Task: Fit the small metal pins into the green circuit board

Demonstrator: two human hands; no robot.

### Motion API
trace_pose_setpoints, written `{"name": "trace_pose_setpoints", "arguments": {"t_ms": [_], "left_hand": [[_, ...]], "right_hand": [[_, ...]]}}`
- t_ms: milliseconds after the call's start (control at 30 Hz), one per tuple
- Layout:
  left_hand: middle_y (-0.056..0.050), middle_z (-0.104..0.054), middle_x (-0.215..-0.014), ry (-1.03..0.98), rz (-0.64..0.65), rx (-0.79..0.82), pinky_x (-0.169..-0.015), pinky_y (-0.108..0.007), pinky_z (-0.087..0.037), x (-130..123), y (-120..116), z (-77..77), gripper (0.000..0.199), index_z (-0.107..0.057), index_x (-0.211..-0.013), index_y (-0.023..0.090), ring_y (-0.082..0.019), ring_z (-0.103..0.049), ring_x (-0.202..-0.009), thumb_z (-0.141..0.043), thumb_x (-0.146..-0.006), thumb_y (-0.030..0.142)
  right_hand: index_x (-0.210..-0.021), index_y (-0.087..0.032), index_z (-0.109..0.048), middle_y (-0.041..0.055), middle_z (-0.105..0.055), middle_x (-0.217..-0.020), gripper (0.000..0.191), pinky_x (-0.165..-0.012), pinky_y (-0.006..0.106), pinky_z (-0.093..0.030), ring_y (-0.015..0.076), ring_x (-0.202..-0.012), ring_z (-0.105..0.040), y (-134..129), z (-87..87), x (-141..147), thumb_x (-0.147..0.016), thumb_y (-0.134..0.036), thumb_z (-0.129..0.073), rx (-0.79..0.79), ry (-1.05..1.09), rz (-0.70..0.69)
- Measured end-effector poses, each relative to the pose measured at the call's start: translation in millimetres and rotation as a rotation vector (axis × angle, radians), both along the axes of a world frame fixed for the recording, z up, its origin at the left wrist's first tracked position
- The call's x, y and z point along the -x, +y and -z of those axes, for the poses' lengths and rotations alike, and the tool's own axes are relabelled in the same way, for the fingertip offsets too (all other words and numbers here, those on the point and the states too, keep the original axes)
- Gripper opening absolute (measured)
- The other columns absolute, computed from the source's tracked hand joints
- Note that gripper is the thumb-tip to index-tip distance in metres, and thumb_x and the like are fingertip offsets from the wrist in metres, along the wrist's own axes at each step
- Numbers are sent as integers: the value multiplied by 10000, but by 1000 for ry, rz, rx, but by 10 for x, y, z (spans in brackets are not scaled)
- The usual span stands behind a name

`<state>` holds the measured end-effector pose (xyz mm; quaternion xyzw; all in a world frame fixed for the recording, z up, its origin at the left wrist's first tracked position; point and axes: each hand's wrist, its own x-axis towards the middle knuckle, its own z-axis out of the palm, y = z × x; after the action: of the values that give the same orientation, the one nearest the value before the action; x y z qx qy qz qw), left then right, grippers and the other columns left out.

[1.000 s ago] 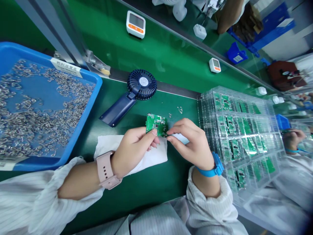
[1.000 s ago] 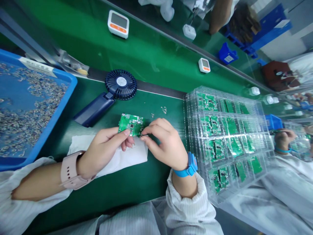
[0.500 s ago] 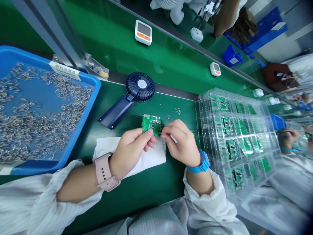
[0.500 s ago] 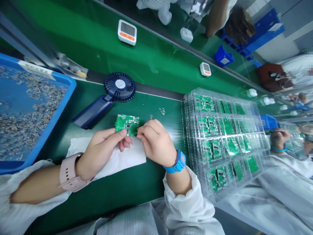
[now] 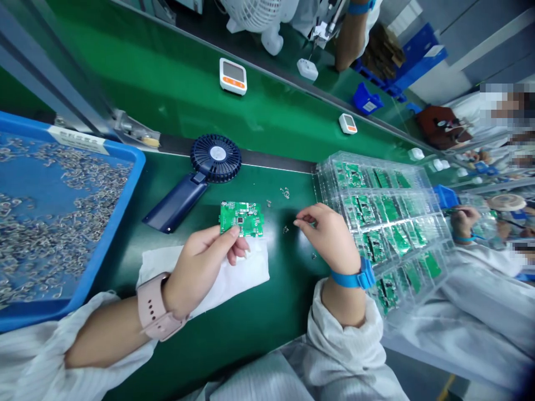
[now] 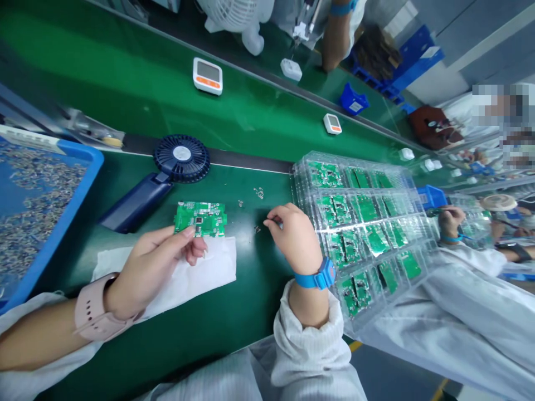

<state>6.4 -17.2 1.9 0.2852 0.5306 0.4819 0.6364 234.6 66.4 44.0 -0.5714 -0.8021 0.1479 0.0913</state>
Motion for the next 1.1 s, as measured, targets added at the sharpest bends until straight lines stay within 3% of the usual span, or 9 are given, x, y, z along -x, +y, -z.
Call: {"name": "trace_pose_setpoints", "arguments": {"t_ms": [100, 267, 400, 533, 667, 800, 1000, 1100], "left_hand": [[-30, -657, -639, -21, 0, -1, -573, -253, -445, 1, 2, 8, 308, -691, -663, 155, -124, -562, -594, -603, -861, 374], [-29, -656, -640, -33, -11, 11, -577, -252, -450, -4, 8, 30, 309, -697, -665, 157, -122, -558, -591, -612, -857, 384], [-29, -657, -653, -38, -14, 24, -578, -249, -455, -4, -1, 46, 308, -701, -671, 158, -124, -556, -600, -623, -849, 397], [-24, -658, -662, -46, -18, 27, -575, -244, -455, -2, -8, 51, 297, -698, -672, 162, -122, -553, -604, -636, -838, 400], [-25, -660, -668, -55, -21, 21, -576, -248, -457, -2, -5, 48, 290, -693, -667, 161, -124, -555, -605, -644, -830, 396], [-28, -653, -641, -43, -18, 16, -571, -251, -456, 3, -4, 43, 305, -695, -660, 155, -125, -554, -590, -632, -836, 395], [-29, -655, -627, -24, 3, -1, -569, -246, -452, 1, 6, 26, 324, -694, -657, 152, -122, -561, -586, -609, -851, 397], [-26, -656, -628, -27, -1, -2, -570, -243, -453, -3, 12, 28, 318, -695, -657, 155, -119, -562, -588, -614, -849, 395]], "right_hand": [[-883, -190, -690, 29, -626, -828, 119, -716, 314, -484, 169, -751, -614, -31, 27, -12, -782, -129, -672, 108, -87, 4], [-875, -174, -693, 53, -655, -828, 152, -717, 313, -467, 185, -757, -612, -51, 43, -64, -755, -87, -659, 154, -303, 44], [-930, -166, -698, 76, -694, -898, 163, -729, 305, -464, 201, -809, -645, -134, -49, -73, -786, -135, -630, 185, -458, 135], [-960, -160, -701, 122, -720, -912, 183, -665, 346, -470, 282, -819, -687, -303, -170, -20, -815, -218, -605, 309, -733, 230], [-967, -143, -693, 149, -729, -903, 209, -627, 348, -469, 305, -817, -704, -367, -165, 34, -825, -144, -539, 363, -845, 220], [-877, -173, -687, 109, -726, -825, 221, -634, 329, -457, 266, -769, -698, -288, -89, 52, -816, -95, -489, 345, -738, 145], [-873, -186, -665, 58, -697, -892, 245, -745, 291, -475, 189, -808, -652, -114, -8, 49, -762, -32, -511, 162, -292, 41], [-966, -189, -658, 54, -693, -935, 236, -792, 285, -484, 179, -859, -651, -77, 6, 11, -801, -73, -537, 16, -82, 83]]}}
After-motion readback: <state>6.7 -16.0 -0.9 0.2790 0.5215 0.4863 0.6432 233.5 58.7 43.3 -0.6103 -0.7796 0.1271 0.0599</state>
